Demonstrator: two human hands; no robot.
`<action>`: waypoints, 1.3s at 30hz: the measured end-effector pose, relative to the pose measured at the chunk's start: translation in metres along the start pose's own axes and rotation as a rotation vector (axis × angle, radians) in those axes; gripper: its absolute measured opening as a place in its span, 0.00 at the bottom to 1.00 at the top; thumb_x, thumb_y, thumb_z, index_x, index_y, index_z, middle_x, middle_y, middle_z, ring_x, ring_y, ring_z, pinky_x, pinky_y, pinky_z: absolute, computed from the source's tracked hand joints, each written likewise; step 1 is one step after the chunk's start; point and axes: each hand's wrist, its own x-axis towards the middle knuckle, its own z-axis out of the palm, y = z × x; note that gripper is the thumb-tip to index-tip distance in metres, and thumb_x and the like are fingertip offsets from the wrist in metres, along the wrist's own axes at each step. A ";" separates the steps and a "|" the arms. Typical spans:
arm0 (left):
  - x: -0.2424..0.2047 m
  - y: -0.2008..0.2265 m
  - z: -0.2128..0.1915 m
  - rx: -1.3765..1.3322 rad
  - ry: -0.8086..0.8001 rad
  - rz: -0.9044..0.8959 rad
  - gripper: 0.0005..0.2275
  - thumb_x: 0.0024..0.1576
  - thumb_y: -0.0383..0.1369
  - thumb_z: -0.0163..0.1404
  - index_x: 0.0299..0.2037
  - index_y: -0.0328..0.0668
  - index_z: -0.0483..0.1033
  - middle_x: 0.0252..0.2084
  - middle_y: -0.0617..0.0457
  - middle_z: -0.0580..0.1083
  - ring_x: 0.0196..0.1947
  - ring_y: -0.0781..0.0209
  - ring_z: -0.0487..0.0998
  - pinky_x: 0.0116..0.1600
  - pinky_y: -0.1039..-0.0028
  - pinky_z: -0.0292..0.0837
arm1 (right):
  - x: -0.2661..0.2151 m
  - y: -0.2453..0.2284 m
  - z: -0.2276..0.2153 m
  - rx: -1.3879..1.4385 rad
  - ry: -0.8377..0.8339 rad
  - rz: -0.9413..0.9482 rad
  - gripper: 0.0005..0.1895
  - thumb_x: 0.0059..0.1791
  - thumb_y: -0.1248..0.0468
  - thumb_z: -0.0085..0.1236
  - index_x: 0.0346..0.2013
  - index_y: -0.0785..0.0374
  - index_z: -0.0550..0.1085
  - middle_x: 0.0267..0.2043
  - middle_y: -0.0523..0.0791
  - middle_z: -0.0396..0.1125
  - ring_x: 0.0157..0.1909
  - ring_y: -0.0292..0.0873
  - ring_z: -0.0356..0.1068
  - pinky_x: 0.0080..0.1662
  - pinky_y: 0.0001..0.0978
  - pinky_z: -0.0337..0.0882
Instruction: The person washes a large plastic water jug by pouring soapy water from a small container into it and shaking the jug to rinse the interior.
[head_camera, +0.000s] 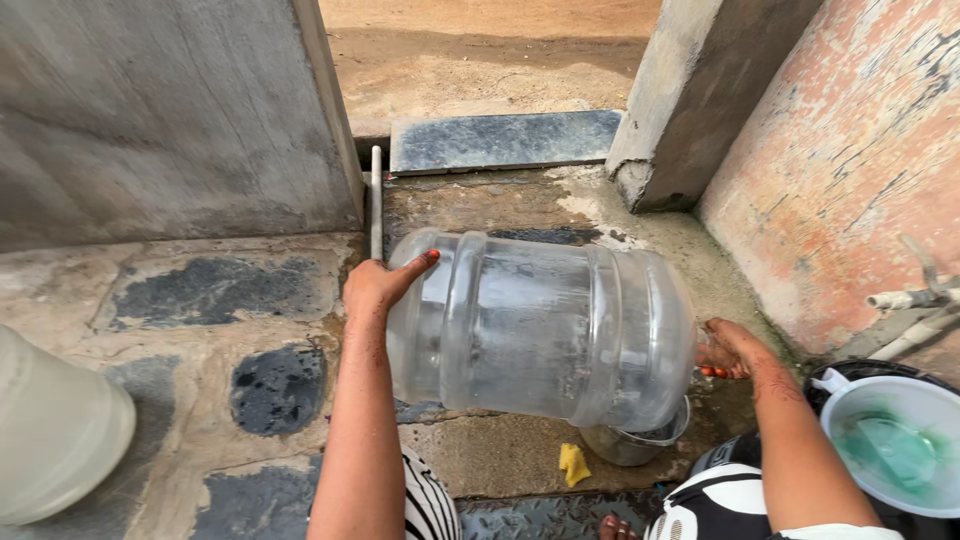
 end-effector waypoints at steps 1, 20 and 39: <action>0.000 -0.004 0.003 -0.006 0.002 0.000 0.47 0.35 0.73 0.57 0.48 0.31 0.81 0.50 0.36 0.79 0.52 0.43 0.81 0.57 0.58 0.76 | 0.000 0.002 0.002 0.056 -0.018 0.027 0.32 0.57 0.44 0.33 0.42 0.73 0.73 0.26 0.54 0.72 0.20 0.47 0.67 0.22 0.38 0.63; -0.033 0.001 -0.079 -0.990 0.032 0.210 0.54 0.41 0.77 0.40 0.59 0.27 0.72 0.52 0.29 0.76 0.51 0.39 0.80 0.57 0.44 0.73 | -0.043 -0.043 -0.006 0.621 0.145 -0.767 0.28 0.56 0.42 0.45 0.55 0.62 0.71 0.44 0.45 0.73 0.38 0.40 0.75 0.37 0.36 0.76; 0.043 -0.042 0.042 0.123 -0.151 -0.061 0.53 0.37 0.74 0.54 0.56 0.26 0.78 0.58 0.32 0.75 0.60 0.41 0.77 0.63 0.57 0.71 | 0.017 0.014 -0.004 -0.176 -0.173 -0.031 0.52 0.50 0.23 0.41 0.45 0.77 0.74 0.29 0.53 0.70 0.23 0.44 0.66 0.25 0.37 0.66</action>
